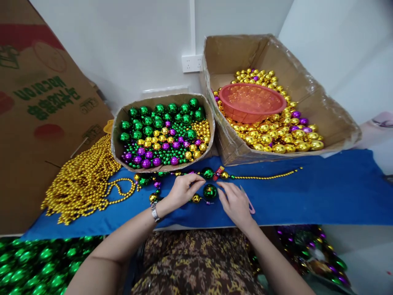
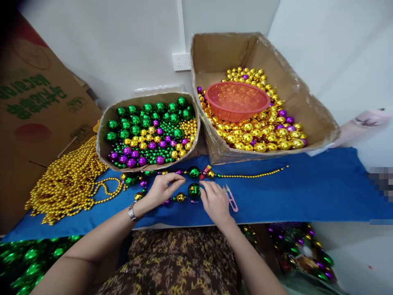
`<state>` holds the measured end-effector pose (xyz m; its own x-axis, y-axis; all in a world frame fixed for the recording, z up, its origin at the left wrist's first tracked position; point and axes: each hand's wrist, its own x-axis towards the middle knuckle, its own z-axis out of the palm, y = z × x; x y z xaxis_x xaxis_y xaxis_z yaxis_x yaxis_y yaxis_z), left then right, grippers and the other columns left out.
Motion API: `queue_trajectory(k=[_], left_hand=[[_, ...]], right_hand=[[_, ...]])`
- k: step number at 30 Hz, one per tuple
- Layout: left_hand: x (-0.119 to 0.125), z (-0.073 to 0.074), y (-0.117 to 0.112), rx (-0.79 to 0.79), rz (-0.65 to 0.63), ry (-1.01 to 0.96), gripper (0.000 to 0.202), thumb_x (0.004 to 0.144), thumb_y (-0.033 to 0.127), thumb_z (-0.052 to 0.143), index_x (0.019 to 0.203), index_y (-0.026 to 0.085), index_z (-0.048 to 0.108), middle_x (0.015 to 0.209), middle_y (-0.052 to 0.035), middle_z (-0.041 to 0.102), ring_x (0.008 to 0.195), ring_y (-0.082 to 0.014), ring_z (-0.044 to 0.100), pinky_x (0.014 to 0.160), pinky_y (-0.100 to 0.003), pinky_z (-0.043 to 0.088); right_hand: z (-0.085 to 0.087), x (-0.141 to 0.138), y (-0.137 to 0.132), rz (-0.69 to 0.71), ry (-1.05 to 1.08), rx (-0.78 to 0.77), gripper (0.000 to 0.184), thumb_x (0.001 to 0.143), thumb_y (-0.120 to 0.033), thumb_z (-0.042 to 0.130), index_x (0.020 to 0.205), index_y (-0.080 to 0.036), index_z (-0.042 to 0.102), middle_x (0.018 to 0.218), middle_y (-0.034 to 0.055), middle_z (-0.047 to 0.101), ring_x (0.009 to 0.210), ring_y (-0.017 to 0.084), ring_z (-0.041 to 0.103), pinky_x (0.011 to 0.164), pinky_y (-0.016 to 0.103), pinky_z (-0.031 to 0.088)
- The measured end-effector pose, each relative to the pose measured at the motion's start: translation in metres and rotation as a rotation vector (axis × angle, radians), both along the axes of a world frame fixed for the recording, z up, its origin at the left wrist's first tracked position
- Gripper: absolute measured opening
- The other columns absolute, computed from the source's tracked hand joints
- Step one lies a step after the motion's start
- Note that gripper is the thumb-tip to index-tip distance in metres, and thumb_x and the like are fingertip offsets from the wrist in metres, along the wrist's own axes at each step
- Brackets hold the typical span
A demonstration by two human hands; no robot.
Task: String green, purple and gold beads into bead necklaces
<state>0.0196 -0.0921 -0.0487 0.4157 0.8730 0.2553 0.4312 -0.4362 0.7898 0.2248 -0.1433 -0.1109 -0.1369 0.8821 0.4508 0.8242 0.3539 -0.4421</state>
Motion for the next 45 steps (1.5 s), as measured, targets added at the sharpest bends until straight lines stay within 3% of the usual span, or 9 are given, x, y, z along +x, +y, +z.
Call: queue_trajectory(k=[4,8,11,14,18,21,27,34,45], left_hand=[[0.003,0.037,-0.001,0.060,0.008,-0.098,0.014,0.086,0.028,0.061,0.088,0.022,0.074,0.083,-0.0053,0.074,0.076,-0.0186,0.066,0.070,-0.027,0.049],[-0.009,0.052,0.012,0.058,-0.040,-0.064,0.018,0.088,0.030,0.057,0.091,0.022,0.073,0.081,-0.0044,0.072,0.070,-0.0167,0.063,0.065,-0.026,0.047],[-0.031,0.045,0.039,0.107,-0.027,0.093,0.021,0.089,0.032,0.055,0.094,0.021,0.072,0.082,-0.0048,0.070,0.070,-0.0168,0.061,0.068,-0.026,0.045],[-0.051,0.028,0.071,0.171,0.144,0.294,0.014,0.081,0.030,0.064,0.088,0.020,0.072,0.083,-0.0084,0.068,0.085,-0.0235,0.061,0.081,-0.031,0.043],[-0.065,0.009,0.098,0.055,0.165,0.536,0.011,0.070,0.024,0.073,0.078,0.020,0.068,0.077,-0.0078,0.063,0.087,-0.0273,0.060,0.081,-0.032,0.043],[-0.066,0.005,0.103,-0.008,0.141,0.528,0.012,0.066,0.024,0.075,0.074,0.021,0.066,0.075,-0.0062,0.063,0.083,-0.0263,0.062,0.078,-0.031,0.043],[-0.057,0.012,0.093,-0.053,0.216,0.150,0.021,0.066,0.027,0.077,0.085,0.020,0.071,0.082,-0.0057,0.066,0.076,-0.0202,0.060,0.076,-0.030,0.046],[-0.034,0.024,0.062,-0.671,0.188,-0.897,0.023,0.071,0.030,0.077,0.084,0.015,0.065,0.081,-0.0025,0.067,0.073,-0.0133,0.066,0.071,-0.027,0.056],[-0.024,0.029,0.040,-0.711,0.204,-1.027,0.021,0.074,0.027,0.077,0.084,0.014,0.065,0.078,0.0003,0.066,0.069,-0.0089,0.064,0.075,-0.027,0.059]], right_hand=[[0.021,-0.016,0.009,0.127,0.175,0.013,0.029,0.098,-0.027,0.043,0.120,-0.020,0.060,0.108,0.0080,0.070,0.097,0.018,0.067,0.083,0.028,0.053],[0.021,-0.023,0.013,0.189,0.249,0.005,0.025,0.098,-0.026,0.041,0.102,-0.020,0.065,0.090,0.0063,0.072,0.081,0.017,0.070,0.075,0.027,0.056],[0.020,-0.020,0.010,0.167,0.363,-0.071,0.027,0.099,-0.029,0.039,0.103,-0.019,0.064,0.082,0.0043,0.071,0.069,0.015,0.069,0.066,0.024,0.057],[0.025,-0.017,0.008,0.144,0.452,-0.150,0.029,0.099,-0.033,0.038,0.103,-0.019,0.063,0.071,0.0011,0.068,0.060,0.013,0.067,0.060,0.021,0.055],[0.037,-0.018,0.007,0.147,0.456,-0.156,0.029,0.099,-0.034,0.039,0.101,-0.019,0.064,0.071,0.0002,0.068,0.058,0.012,0.065,0.057,0.020,0.051],[0.043,-0.019,0.008,0.142,0.423,-0.134,0.027,0.099,-0.033,0.041,0.100,-0.020,0.064,0.078,0.0015,0.071,0.062,0.013,0.066,0.060,0.021,0.051],[0.039,-0.018,0.007,0.127,0.352,-0.125,0.024,0.099,-0.028,0.040,0.103,-0.019,0.061,0.090,0.0045,0.074,0.073,0.015,0.070,0.069,0.023,0.053],[0.032,-0.025,0.002,0.168,0.244,-0.030,0.024,0.097,-0.024,0.041,0.104,-0.020,0.064,0.093,0.0054,0.075,0.082,0.017,0.071,0.076,0.026,0.055],[0.026,-0.025,0.002,0.146,0.184,0.008,0.024,0.097,-0.023,0.042,0.104,-0.019,0.065,0.094,0.0054,0.075,0.082,0.016,0.072,0.077,0.026,0.055]])
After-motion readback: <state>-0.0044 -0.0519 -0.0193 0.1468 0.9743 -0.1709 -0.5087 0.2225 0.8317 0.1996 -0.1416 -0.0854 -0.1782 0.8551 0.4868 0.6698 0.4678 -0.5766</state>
